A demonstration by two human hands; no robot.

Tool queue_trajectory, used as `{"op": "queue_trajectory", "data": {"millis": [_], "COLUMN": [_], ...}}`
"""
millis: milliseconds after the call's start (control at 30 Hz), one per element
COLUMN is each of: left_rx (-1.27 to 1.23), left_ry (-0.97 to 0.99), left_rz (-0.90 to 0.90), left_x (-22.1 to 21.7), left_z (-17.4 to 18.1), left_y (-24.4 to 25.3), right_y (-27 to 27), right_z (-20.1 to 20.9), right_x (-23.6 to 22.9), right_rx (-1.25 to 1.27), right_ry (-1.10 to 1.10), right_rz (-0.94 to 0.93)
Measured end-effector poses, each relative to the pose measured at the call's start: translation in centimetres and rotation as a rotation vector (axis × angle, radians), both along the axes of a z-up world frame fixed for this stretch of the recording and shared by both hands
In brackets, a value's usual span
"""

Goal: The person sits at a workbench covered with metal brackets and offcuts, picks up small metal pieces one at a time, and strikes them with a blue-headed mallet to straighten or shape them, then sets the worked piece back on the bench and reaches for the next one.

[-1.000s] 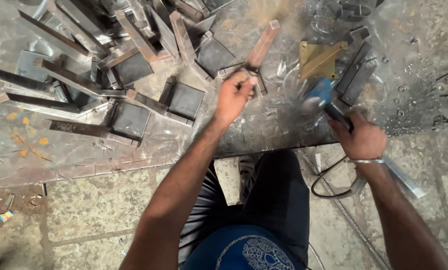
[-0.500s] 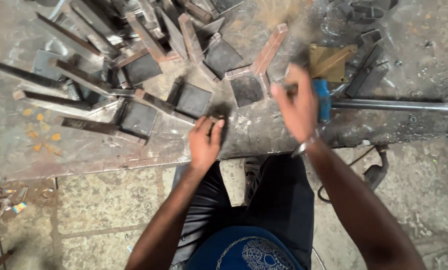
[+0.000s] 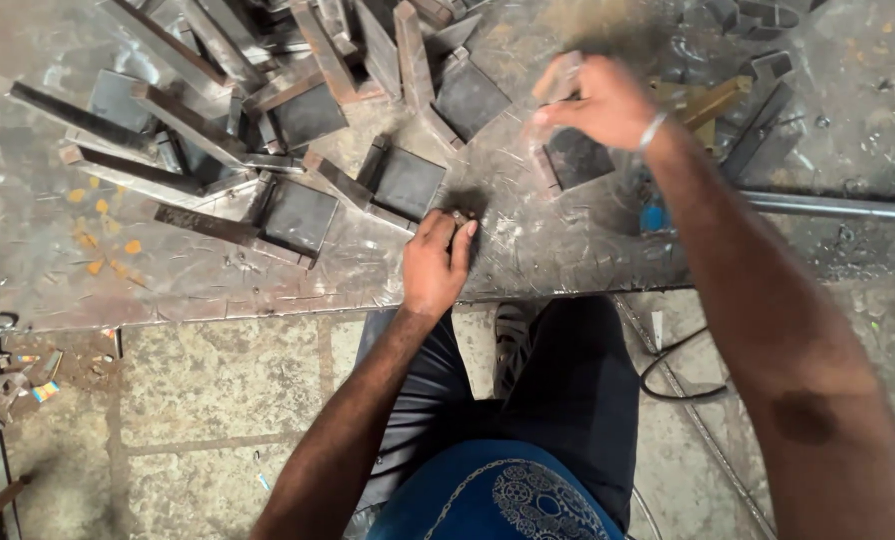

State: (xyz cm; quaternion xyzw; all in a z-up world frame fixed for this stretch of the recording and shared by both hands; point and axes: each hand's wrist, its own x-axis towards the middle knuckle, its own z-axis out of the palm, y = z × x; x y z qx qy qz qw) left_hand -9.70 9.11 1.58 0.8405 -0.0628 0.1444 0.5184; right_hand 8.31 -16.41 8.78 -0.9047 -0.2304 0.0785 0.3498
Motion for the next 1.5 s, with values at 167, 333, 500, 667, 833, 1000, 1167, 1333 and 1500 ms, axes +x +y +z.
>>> {"op": "queue_trajectory", "data": {"millis": [167,333,500,667,833,1000,1167,1333,1500], "left_rx": [-0.003,0.033,-0.151,-0.218,-0.088,0.026,0.074,0.093,0.100], "left_ry": [-0.019,-0.008,0.044,0.222,0.279,0.244,0.259,0.212,0.151], "left_rz": [0.001,0.001,-0.056,-0.169,-0.222,-0.120,-0.090,-0.096,-0.074], "left_x": [0.3,0.1,1.2,5.2,7.5,7.4,7.2,7.3,7.1], "left_z": [-0.3,-1.1,-0.4,0.8,-0.3,-0.4,-0.5,-1.1,-0.9], "left_y": [-0.2,-0.1,-0.6,-3.0,-4.5,-5.6,-6.0,-6.0,-6.3], "right_y": [1.7,3.0,1.3,-8.6,-18.4,-19.3,-19.2,-19.4,-18.7], "right_z": [-1.5,-1.5,0.8,-3.1,-7.3,-10.7,-10.3,-10.9,-10.0], "right_x": [0.0,-1.2,-7.3,-15.3,-18.5,-18.1,-18.6,-18.5,-18.7], "right_rx": [0.127,0.120,0.131,-0.043,-0.337,-0.408,-0.345,-0.409,-0.376], "right_ry": [-0.017,-0.111,-0.309,-0.438,-0.547,-0.614,-0.552,-0.591,-0.546], "right_rz": [-0.011,-0.024,-0.156,-0.444,-0.597,-0.644,-0.626,-0.652,-0.670]}}
